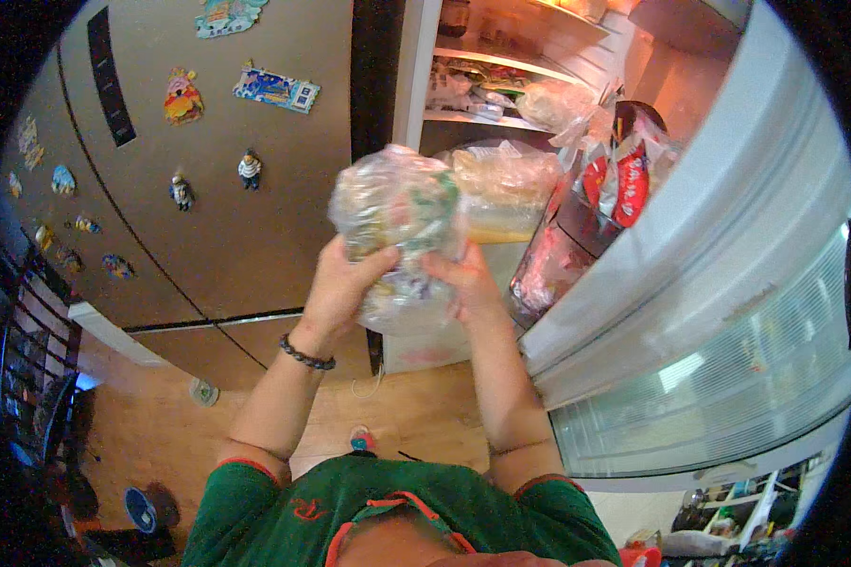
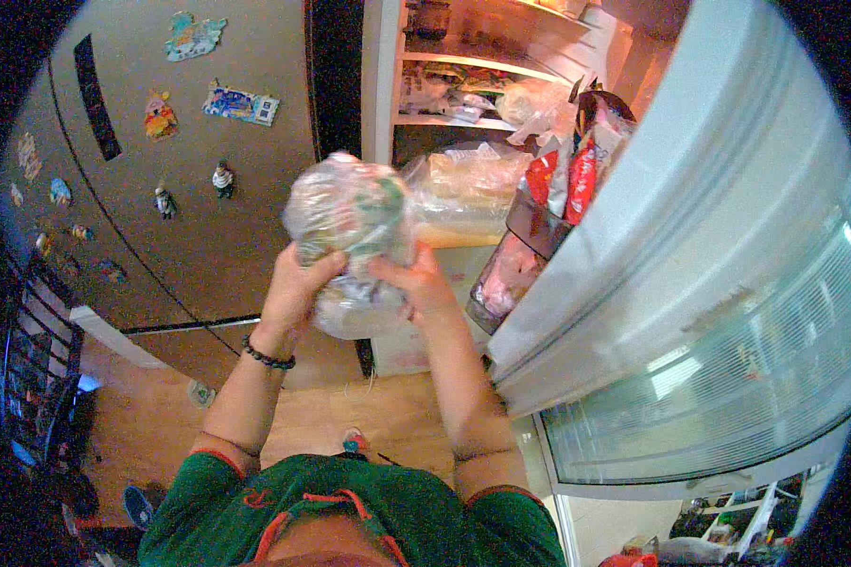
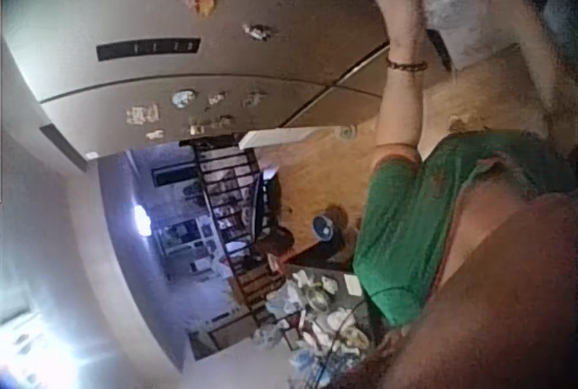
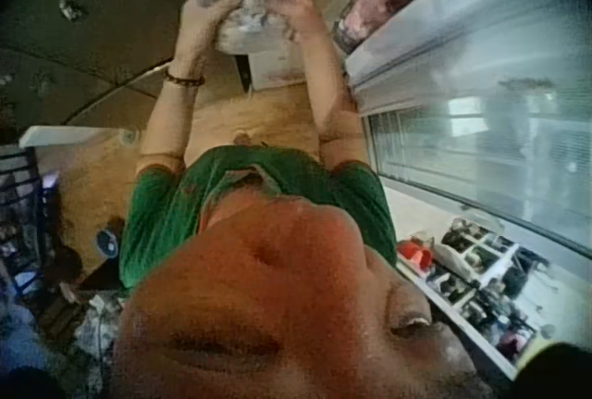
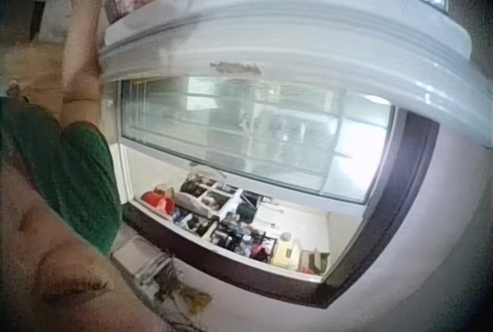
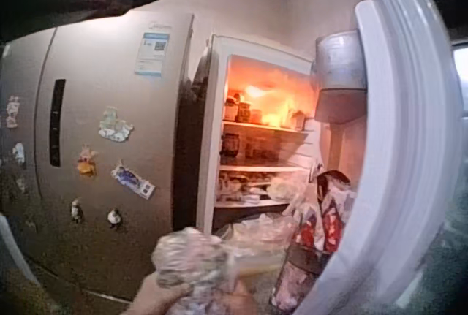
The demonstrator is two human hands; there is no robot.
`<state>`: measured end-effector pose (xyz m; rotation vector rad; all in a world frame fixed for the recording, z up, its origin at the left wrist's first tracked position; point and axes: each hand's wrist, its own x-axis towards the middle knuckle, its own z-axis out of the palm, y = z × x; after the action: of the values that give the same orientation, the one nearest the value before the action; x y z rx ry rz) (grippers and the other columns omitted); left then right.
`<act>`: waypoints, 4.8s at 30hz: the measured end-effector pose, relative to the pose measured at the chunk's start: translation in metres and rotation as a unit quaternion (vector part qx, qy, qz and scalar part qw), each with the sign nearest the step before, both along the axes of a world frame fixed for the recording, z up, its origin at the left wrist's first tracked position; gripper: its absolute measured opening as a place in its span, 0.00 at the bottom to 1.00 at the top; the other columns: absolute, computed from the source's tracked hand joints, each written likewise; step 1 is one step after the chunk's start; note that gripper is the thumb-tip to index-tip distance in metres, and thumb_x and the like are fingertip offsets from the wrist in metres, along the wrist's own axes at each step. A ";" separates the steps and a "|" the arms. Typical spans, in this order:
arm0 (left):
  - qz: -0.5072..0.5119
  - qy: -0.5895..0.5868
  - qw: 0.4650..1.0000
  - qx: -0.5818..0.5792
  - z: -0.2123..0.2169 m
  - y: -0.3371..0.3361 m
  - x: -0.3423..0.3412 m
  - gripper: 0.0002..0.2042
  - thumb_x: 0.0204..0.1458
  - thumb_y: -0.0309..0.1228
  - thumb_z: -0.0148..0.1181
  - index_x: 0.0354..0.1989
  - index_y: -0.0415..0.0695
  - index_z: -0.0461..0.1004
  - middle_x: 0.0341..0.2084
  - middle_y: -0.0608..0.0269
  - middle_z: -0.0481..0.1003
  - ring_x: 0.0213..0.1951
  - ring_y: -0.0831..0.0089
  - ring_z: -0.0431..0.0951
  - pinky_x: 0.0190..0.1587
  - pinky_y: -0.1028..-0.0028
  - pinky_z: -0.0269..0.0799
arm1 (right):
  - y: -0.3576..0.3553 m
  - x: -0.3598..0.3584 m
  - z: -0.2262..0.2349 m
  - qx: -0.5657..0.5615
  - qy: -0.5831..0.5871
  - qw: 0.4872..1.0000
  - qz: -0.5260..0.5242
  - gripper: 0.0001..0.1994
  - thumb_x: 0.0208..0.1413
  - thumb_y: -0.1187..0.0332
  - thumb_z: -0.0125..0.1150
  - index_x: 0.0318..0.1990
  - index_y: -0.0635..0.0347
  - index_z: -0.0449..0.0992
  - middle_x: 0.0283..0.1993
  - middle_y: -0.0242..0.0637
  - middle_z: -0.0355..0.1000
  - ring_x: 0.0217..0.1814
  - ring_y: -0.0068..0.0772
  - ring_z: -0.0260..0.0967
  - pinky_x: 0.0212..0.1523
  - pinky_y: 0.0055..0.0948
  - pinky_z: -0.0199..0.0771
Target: The person organizes the refrigerator by moving various food items, including packaged goods and a container of meat, between the fridge shelves and a nearby table. They also clean the refrigerator door seal with a cloth.
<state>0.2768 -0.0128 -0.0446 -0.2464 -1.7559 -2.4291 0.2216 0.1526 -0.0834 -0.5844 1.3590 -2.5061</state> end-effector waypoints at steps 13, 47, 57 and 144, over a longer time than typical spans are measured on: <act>-0.142 0.092 0.924 -0.343 -0.048 -0.002 -0.122 0.19 0.54 0.37 0.57 0.50 0.40 0.66 0.44 0.58 0.69 0.46 0.70 0.70 0.47 0.71 0.68 | 0.089 0.003 -0.032 0.084 -0.071 0.963 -0.248 0.25 0.43 0.72 0.62 0.52 0.65 0.66 0.43 0.37 0.72 0.39 0.33 0.71 0.41 0.31 0.72; 0.268 0.255 0.645 -0.668 -0.011 0.023 -0.231 0.31 0.44 0.19 0.49 0.61 0.45 0.57 0.64 0.54 0.49 0.61 0.55 0.57 0.62 0.61 0.56 | 0.036 -0.528 0.233 0.492 0.281 0.789 -0.238 0.26 0.53 0.50 0.56 0.53 0.59 0.67 0.53 0.39 0.67 0.51 0.34 0.65 0.50 0.33 0.67; 0.297 0.249 0.598 -0.702 -0.022 0.021 -0.242 0.27 0.50 0.25 0.53 0.62 0.52 0.59 0.64 0.48 0.47 0.60 0.46 0.57 0.59 0.60 0.60 | -0.002 -0.444 0.215 0.591 0.483 0.606 -0.226 0.27 0.56 0.44 0.45 0.55 0.53 0.66 0.59 0.45 0.62 0.60 0.44 0.61 0.58 0.37 0.61; 0.719 -0.662 0.209 0.042 -0.403 -0.470 1.307 0.21 0.42 0.44 0.61 0.37 0.38 0.77 0.40 0.47 0.75 0.44 0.55 0.75 0.47 0.65 0.70 | -0.677 0.852 -0.123 0.230 0.629 0.318 0.672 0.05 0.52 0.73 0.57 0.31 0.67 0.73 0.33 0.48 0.71 0.32 0.48 0.70 0.33 0.35 0.69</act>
<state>1.5838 -0.4829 -0.4478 2.6067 -0.5314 -0.5513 1.0734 -0.5241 -0.2066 -2.2783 0.7270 0.0976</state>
